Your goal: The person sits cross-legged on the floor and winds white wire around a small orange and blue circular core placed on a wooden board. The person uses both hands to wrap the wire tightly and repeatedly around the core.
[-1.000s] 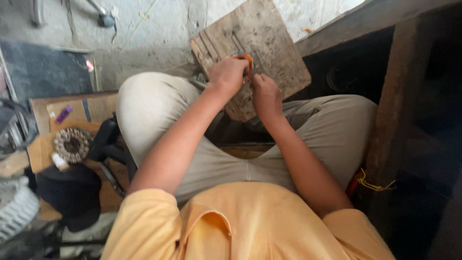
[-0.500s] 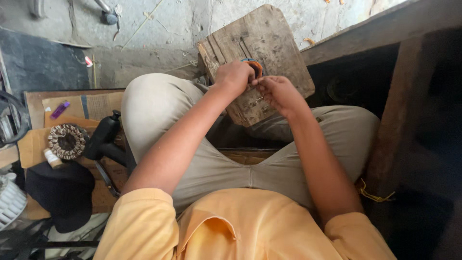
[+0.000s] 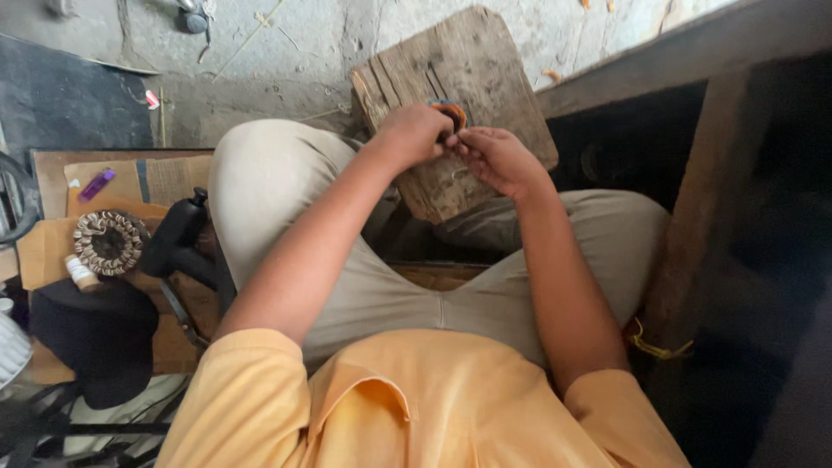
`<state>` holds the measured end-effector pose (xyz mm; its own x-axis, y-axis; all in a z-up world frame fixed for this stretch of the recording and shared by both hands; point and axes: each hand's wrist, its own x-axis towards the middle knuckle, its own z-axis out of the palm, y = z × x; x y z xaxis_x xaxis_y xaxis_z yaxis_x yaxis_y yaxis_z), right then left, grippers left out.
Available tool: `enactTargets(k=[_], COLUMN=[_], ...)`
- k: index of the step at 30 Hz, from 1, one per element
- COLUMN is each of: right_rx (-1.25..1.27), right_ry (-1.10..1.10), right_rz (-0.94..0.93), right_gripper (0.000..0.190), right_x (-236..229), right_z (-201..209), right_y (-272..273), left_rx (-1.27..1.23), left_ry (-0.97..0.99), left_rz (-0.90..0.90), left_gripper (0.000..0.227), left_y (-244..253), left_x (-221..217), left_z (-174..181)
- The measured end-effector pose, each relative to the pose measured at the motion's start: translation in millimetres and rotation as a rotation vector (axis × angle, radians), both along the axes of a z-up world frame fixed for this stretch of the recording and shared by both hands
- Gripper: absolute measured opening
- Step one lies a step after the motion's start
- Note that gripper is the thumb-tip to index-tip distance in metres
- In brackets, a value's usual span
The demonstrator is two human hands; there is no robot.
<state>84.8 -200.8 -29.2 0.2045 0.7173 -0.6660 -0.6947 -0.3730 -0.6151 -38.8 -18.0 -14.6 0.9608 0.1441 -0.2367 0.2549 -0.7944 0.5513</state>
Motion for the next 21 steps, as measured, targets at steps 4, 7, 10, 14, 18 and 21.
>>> enactTargets(k=[4,7,10,14,18,21], right_rx=[0.035,0.017,0.035,-0.008,-0.005,0.006], right_ry=[-0.042,-0.130,-0.187,-0.289,-0.396,-0.395], right_rz=[0.069,0.107,0.136,0.147,0.181,0.159], right_gripper=[0.023,0.023,0.025,0.025,0.027,0.027], right_x=[4.1,4.2,-3.6,-4.8,-7.1,-6.7], right_z=[2.9,5.0,0.8,-5.1,-9.7,-11.2], right_y=[4.1,6.1,2.9,1.1,-0.2,-1.5], left_rx=[0.045,0.049,0.052,0.021,0.064,-0.031], left_ry=[-0.062,-0.037,-0.041,-0.217,-0.260,-0.174], left_rz=[0.035,0.132,0.263,0.361,0.337,0.390], left_gripper=[0.013,0.004,0.006,0.013,0.006,0.009], left_y=[-0.6,-11.5,-27.9,-38.2,-43.0,-42.3], left_x=[-1.1,2.9,-3.6,-7.7,-7.0,-7.3], left_z=[5.6,9.3,11.8,21.5,25.1,21.4])
